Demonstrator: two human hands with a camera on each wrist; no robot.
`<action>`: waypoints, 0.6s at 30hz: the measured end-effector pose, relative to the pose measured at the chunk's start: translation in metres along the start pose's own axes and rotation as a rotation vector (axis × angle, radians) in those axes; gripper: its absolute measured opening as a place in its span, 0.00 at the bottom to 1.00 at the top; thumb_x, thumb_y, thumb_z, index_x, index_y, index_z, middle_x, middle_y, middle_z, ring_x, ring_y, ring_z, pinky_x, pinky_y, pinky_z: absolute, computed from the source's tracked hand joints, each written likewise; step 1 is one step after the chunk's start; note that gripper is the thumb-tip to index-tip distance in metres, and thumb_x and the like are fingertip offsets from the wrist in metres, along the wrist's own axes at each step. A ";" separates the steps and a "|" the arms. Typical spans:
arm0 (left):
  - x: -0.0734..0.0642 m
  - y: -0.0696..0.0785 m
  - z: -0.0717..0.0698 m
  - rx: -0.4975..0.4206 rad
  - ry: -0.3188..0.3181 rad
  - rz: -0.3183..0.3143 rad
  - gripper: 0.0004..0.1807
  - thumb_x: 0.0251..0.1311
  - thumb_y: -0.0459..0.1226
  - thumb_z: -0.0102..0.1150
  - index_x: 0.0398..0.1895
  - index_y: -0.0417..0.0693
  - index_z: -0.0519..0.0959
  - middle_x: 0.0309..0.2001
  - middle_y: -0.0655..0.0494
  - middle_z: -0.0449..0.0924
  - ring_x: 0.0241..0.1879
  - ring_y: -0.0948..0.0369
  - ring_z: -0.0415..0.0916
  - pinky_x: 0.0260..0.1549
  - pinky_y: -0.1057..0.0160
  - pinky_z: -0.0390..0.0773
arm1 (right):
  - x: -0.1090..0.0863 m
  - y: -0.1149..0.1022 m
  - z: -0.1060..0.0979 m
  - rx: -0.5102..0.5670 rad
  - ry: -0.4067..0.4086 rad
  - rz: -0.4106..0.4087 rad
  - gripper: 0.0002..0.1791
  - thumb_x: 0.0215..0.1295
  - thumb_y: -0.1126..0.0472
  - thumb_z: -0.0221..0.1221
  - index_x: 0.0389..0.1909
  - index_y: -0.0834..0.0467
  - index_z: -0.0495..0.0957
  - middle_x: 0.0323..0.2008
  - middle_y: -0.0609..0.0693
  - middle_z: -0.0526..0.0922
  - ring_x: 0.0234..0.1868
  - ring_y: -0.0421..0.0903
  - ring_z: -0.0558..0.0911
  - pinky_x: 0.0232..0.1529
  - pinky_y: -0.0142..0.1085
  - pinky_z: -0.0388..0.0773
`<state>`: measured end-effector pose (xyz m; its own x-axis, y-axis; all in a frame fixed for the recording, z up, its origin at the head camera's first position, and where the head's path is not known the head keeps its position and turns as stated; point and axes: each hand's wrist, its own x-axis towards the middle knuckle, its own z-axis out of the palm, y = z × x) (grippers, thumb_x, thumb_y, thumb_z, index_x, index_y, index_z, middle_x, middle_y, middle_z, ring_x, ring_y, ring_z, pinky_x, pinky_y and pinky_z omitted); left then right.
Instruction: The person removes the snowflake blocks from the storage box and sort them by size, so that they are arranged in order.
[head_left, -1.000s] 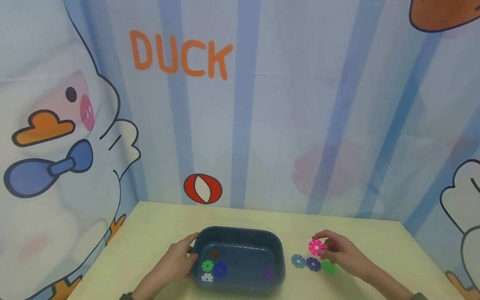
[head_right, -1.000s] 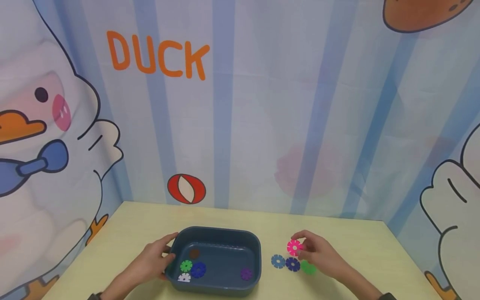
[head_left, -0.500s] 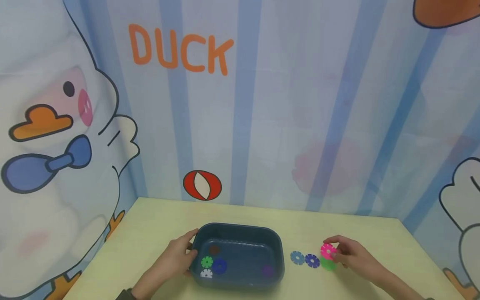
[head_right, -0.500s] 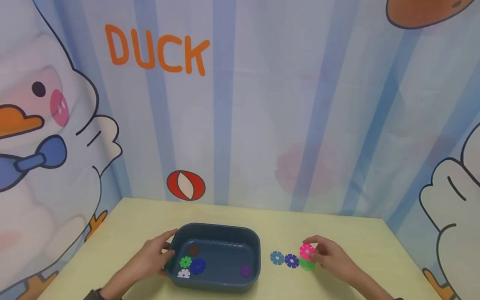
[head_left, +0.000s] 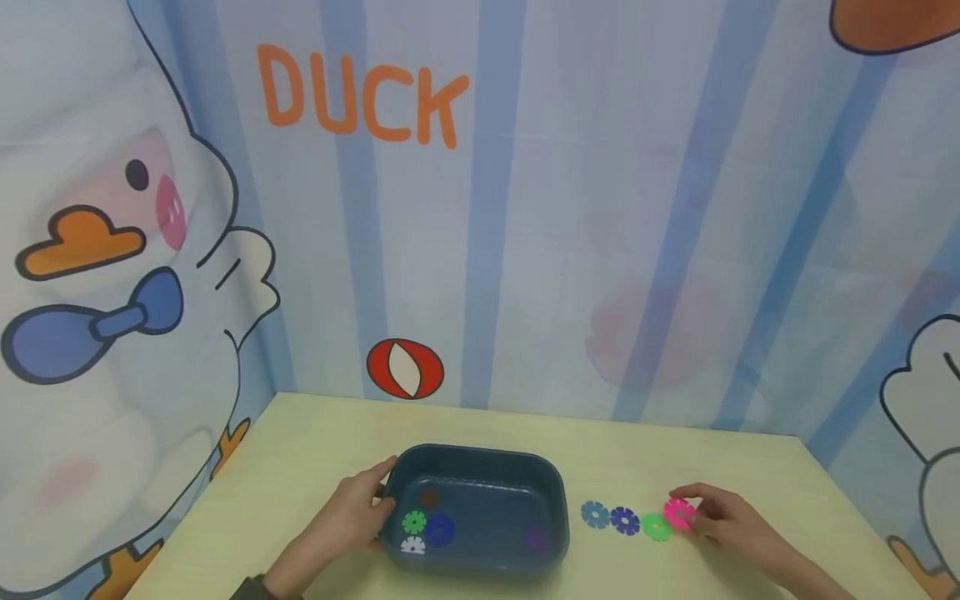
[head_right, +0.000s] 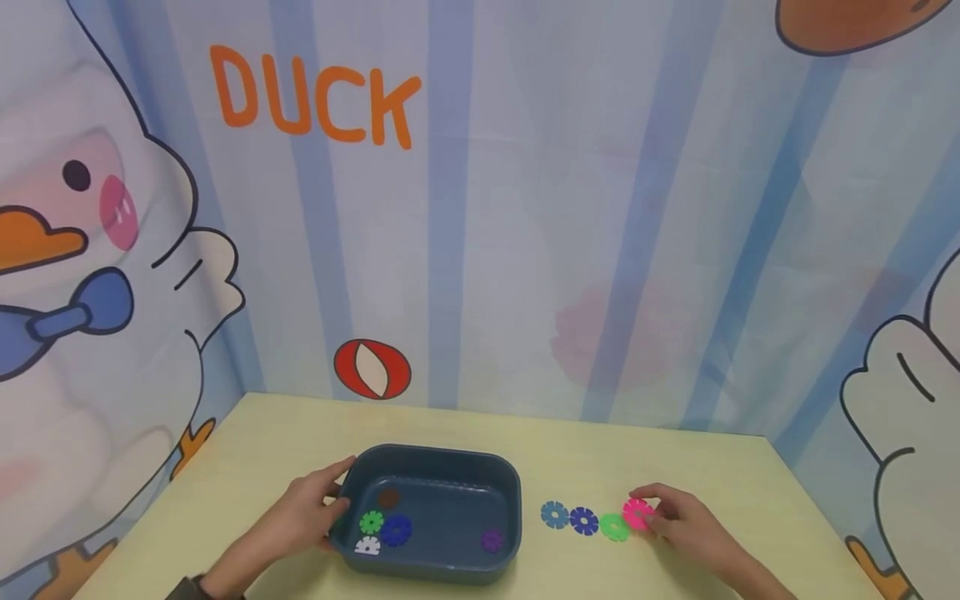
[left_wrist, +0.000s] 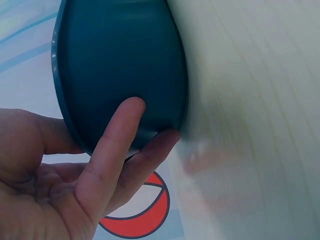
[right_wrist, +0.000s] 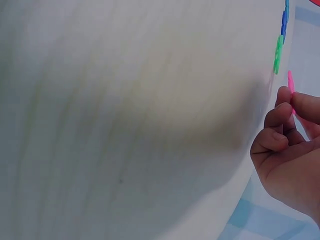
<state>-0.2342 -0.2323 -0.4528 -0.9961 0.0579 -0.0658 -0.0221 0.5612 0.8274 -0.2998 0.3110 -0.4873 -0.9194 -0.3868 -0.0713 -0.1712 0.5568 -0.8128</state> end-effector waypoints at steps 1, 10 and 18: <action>0.000 0.000 0.000 0.002 0.000 -0.002 0.36 0.69 0.22 0.56 0.80 0.33 0.61 0.55 0.29 0.83 0.40 0.51 0.88 0.18 0.58 0.90 | -0.001 0.001 0.000 -0.002 0.002 0.007 0.21 0.75 0.71 0.57 0.66 0.72 0.74 0.23 0.50 0.73 0.23 0.43 0.71 0.26 0.33 0.73; 0.001 0.002 0.001 0.015 -0.006 -0.010 0.36 0.70 0.22 0.56 0.81 0.33 0.60 0.56 0.29 0.83 0.40 0.51 0.88 0.19 0.58 0.90 | -0.005 0.007 -0.003 -0.030 0.024 0.046 0.20 0.76 0.70 0.56 0.66 0.71 0.75 0.23 0.49 0.72 0.25 0.42 0.70 0.26 0.32 0.72; 0.001 0.002 0.000 0.019 -0.006 -0.006 0.36 0.70 0.22 0.57 0.81 0.33 0.60 0.56 0.30 0.83 0.40 0.51 0.88 0.19 0.58 0.90 | -0.007 0.009 -0.005 -0.039 0.015 0.070 0.19 0.76 0.69 0.56 0.65 0.71 0.76 0.26 0.48 0.75 0.26 0.41 0.71 0.27 0.30 0.73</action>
<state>-0.2350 -0.2313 -0.4509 -0.9955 0.0593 -0.0745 -0.0268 0.5770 0.8163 -0.2964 0.3220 -0.4913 -0.9347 -0.3353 -0.1181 -0.1199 0.6101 -0.7832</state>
